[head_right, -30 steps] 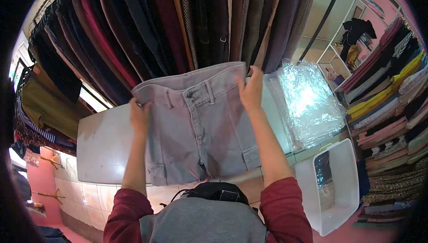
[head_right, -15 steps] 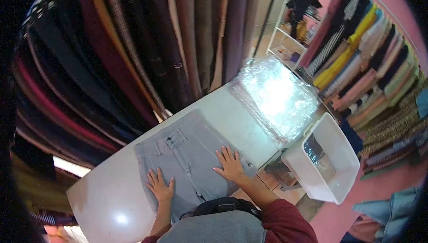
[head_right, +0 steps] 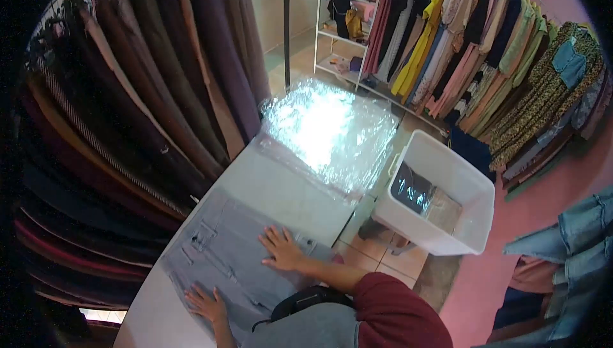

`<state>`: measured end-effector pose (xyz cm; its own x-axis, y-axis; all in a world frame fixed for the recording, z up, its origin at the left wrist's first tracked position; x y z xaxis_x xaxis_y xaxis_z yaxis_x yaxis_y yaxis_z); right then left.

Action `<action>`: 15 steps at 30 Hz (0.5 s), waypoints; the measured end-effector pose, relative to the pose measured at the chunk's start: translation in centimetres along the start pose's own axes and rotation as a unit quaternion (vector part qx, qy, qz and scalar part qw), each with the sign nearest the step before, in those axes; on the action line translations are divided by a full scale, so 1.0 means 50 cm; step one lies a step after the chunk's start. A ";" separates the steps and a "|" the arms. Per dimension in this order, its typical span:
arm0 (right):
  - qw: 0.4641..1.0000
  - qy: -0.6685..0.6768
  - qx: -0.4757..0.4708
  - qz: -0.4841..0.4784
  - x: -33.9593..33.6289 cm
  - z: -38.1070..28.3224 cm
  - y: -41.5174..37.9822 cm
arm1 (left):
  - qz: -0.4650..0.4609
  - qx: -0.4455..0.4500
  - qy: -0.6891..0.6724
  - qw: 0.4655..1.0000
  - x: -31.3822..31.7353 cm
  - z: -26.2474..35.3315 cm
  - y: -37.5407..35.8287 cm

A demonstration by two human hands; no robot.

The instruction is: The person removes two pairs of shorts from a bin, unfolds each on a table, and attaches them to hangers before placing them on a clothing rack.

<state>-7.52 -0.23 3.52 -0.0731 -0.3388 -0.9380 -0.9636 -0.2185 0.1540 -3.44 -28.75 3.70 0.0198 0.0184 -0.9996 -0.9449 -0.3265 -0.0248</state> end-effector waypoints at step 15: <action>0.955 0.221 -0.076 0.181 -0.514 0.451 0.347 | 0.036 -0.104 -0.057 0.992 -0.009 0.347 0.036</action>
<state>-28.17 25.32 23.27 -0.2461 -0.7629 -0.5978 -0.8447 -0.1336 0.5183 -10.84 -12.98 4.30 -0.0926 0.0903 -0.9916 -0.8547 -0.5181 0.0327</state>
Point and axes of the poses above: each hand's wrist, its own y-axis towards the middle knuckle, its own x-axis out of the palm, z = x × y, the point moved 3 cm from there along y, towards the middle knuckle, and after that the axes turned 6 degrees about z, right-handed, at the moved point
